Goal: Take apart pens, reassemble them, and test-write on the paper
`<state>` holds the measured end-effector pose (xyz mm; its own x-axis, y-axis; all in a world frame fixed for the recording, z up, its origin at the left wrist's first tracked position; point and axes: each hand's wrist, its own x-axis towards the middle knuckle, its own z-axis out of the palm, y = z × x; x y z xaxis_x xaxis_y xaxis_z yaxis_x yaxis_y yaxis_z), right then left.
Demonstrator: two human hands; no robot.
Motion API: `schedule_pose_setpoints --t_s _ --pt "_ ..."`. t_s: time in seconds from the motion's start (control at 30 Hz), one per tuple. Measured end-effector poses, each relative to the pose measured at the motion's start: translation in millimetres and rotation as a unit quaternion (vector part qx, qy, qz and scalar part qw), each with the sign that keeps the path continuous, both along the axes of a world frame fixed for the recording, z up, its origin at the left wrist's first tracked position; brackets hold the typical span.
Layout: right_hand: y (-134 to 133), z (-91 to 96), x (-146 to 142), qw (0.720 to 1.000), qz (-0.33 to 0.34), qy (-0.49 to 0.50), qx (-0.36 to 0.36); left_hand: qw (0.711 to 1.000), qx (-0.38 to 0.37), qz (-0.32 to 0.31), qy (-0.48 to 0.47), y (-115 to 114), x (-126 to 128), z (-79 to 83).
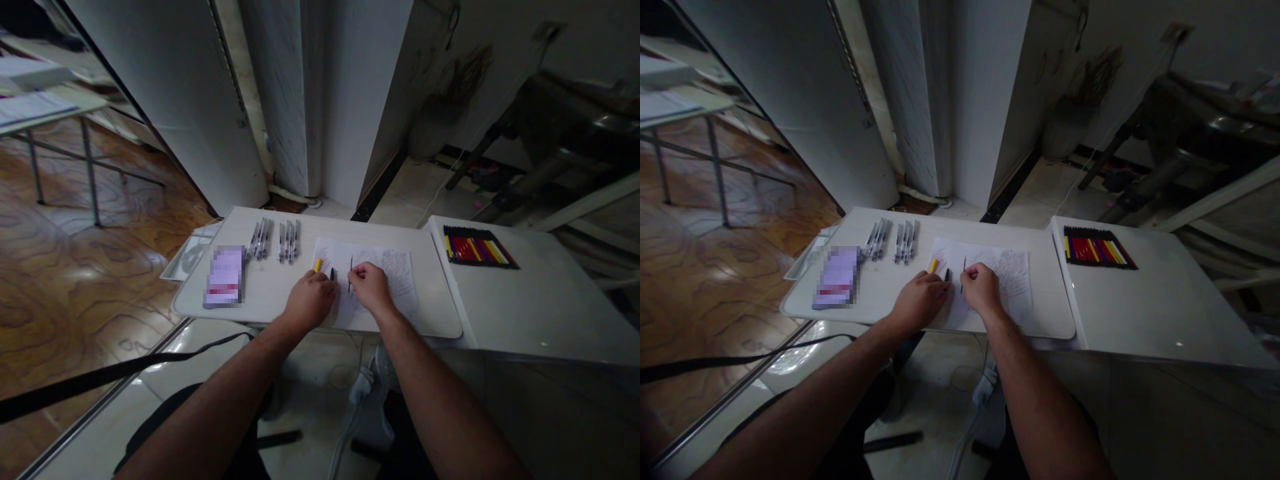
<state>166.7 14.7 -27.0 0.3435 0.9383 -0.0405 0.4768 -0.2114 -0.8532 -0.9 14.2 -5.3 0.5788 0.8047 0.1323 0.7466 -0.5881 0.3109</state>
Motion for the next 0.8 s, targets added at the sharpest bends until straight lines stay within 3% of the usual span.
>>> schedule_pose_setpoints --t_s 0.33,0.63,0.8 --pt "-1 6.5 0 0.997 -0.004 -0.078 -0.019 0.998 -0.008 0.059 0.023 1 -3 6.5" --pt "-2 19.0 19 0.985 -0.005 -0.167 -0.040 0.980 -0.042 0.192 -0.043 20 -27 6.6" --pt "-7 28.5 35 0.959 0.029 -0.277 -0.060 0.965 -0.082 0.245 -0.049 30 -41 8.3"
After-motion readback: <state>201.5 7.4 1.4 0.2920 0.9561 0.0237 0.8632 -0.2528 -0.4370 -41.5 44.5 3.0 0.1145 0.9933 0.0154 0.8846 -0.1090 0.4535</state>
